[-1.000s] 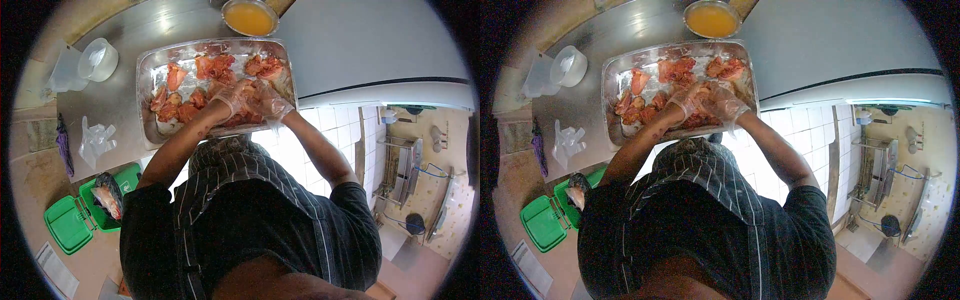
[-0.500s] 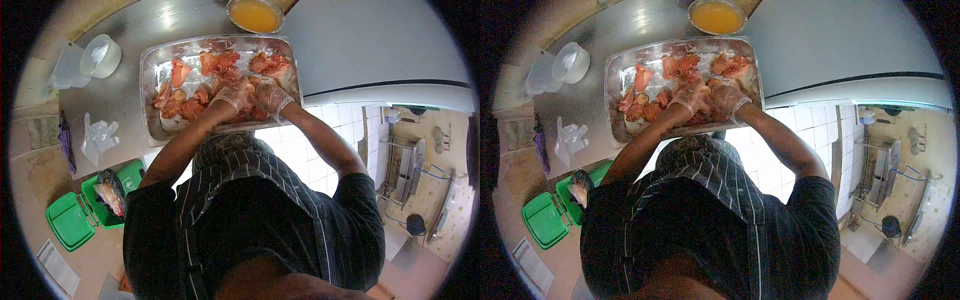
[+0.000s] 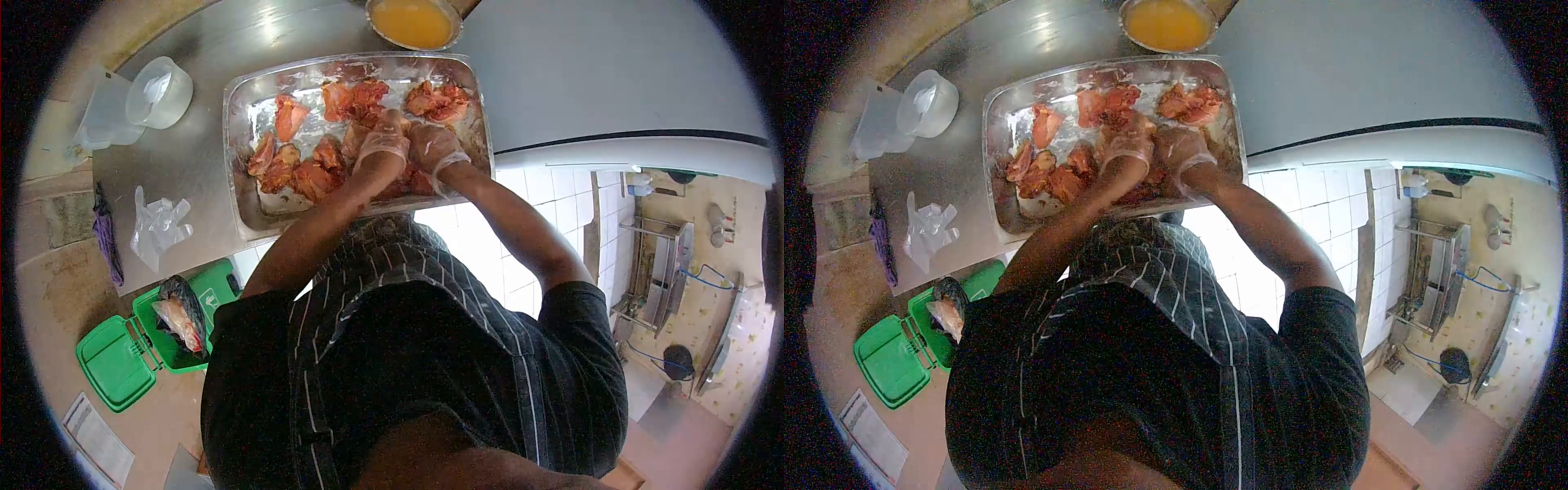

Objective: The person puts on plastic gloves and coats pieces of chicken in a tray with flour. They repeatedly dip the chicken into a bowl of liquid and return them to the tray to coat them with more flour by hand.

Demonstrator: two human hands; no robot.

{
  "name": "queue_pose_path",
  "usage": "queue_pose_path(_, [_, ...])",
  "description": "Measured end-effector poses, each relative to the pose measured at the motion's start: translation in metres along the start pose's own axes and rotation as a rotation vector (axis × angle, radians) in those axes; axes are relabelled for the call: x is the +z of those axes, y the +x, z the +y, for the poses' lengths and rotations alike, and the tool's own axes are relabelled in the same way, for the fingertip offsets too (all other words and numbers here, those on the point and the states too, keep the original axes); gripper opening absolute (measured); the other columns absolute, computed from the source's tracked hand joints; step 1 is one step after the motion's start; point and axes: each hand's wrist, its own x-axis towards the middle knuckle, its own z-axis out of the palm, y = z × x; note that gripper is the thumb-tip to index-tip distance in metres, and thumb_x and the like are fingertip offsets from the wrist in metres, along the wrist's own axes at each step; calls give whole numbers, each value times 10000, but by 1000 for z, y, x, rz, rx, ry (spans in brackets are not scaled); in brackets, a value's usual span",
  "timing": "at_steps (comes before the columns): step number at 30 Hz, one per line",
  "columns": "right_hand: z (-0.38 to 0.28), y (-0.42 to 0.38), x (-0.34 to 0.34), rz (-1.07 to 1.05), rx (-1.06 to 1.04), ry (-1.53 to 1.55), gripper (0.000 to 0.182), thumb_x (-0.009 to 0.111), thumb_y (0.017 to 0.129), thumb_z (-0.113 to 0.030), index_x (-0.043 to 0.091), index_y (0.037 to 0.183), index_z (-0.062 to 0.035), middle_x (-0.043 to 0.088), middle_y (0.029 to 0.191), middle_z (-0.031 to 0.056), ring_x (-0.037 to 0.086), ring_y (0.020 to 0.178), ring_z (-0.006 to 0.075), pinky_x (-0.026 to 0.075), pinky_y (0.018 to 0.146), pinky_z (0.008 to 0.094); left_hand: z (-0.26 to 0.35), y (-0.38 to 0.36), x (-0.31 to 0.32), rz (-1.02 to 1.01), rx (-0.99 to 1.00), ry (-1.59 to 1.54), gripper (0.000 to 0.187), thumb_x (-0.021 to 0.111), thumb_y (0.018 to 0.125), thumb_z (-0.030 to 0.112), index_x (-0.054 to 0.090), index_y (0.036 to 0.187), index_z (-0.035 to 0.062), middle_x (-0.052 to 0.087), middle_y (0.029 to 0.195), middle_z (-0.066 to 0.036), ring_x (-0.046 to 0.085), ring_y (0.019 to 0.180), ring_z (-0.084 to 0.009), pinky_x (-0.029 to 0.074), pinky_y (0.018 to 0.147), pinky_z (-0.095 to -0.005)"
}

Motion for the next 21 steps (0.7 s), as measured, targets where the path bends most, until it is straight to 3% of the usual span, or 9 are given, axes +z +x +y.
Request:
queue_pose_path(4, [-8, 11, -37, 94, 17, -100, 326, 458, 881, -275, 574, 1126, -94, 628, 985, 190, 612, 927, 346, 488, 772, 446, 11, 28, -41, -125, -85, -157, 338, 488, 883, 166, 403, 1159, -9, 526, 1142, -288, 550, 975, -446, 440, 821, -477])
queue_pose_path(6, [13, 30, -52, 143, 63, 17, 371, 496, 875, -308, 548, 1188, -116, 596, 1108, 169, 581, 1020, 341, 468, 847, 438, -4, 46, -40, 2, 31, -116, 439, 447, 913, 281, 383, 1231, -15, 480, 1236, -265, 498, 1092, -440, 404, 916, -459])
queue_pose_path(8, [61, 43, -17, 264, -217, -333, 413, 558, 842, -346, 550, 1196, -133, 569, 1182, 152, 550, 1096, 311, 439, 914, 413, -24, 49, -26, 360, 160, 7, 527, 408, 920, 386, 358, 1302, 26, 451, 1294, -236, 428, 1197, -410, 359, 994, -425])
queue_pose_path(10, [63, 36, -31, -48, -45, -418, 552, 554, 847, -334, 457, 1271, 7, 533, 1249, 170, 512, 1153, 316, 432, 932, 407, -13, 62, -60, 352, 44, 50, 581, 414, 911, 420, 332, 1341, 38, 421, 1337, -221, 384, 1252, -371, 329, 1033, -398])
queue_pose_path(12, [71, 37, -16, -330, 100, -668, 529, 534, 857, -332, 467, 1269, -7, 542, 1232, 164, 498, 1166, 295, 418, 949, 410, -6, 56, -72, 361, -40, 50, 531, 420, 912, 400, 381, 1286, 25, 449, 1308, -211, 419, 1224, -356, 359, 995, -402])
queue_pose_path(14, [87, 41, 3, 268, 1, -188, 268, 522, 837, -196, 637, 1046, -75, 611, 1121, 142, 572, 1074, 289, 459, 883, 385, -23, 54, -66, 177, -48, -221, 422, 458, 912, 330, 425, 1227, 51, 496, 1238, -184, 506, 1118, -328, 407, 924, -406])
queue_pose_path(16, [71, 27, -26, 206, -69, -339, 224, 548, 836, -221, 667, 962, -80, 611, 1118, 149, 583, 1054, 289, 475, 851, 390, -32, 47, -49, 289, 30, -386, 337, 510, 900, 264, 455, 1175, 76, 529, 1148, -150, 566, 979, -290, 444, 845, -390])
queue_pose_path(20, [57, 14, -67, 56, -377, -13, 372, 485, 895, -287, 535, 1154, -25, 571, 1172, 155, 528, 1105, 314, 436, 930, 387, 23, 14, -81, 102, -254, -692, 428, 586, 870, 286, 447, 1216, 75, 538, 1149, -136, 560, 1006, -251, 430, 905, -359])
queue_pose_path(21, [55, 10, -68, 12, -450, 70, 415, 469, 910, -304, 502, 1202, -12, 561, 1186, 157, 515, 1118, 320, 426, 950, 386, 12, 18, -67, 107, -57, -471, 453, 597, 864, 294, 446, 1235, 81, 528, 1188, -139, 547, 1046, -248, 409, 942, -367])
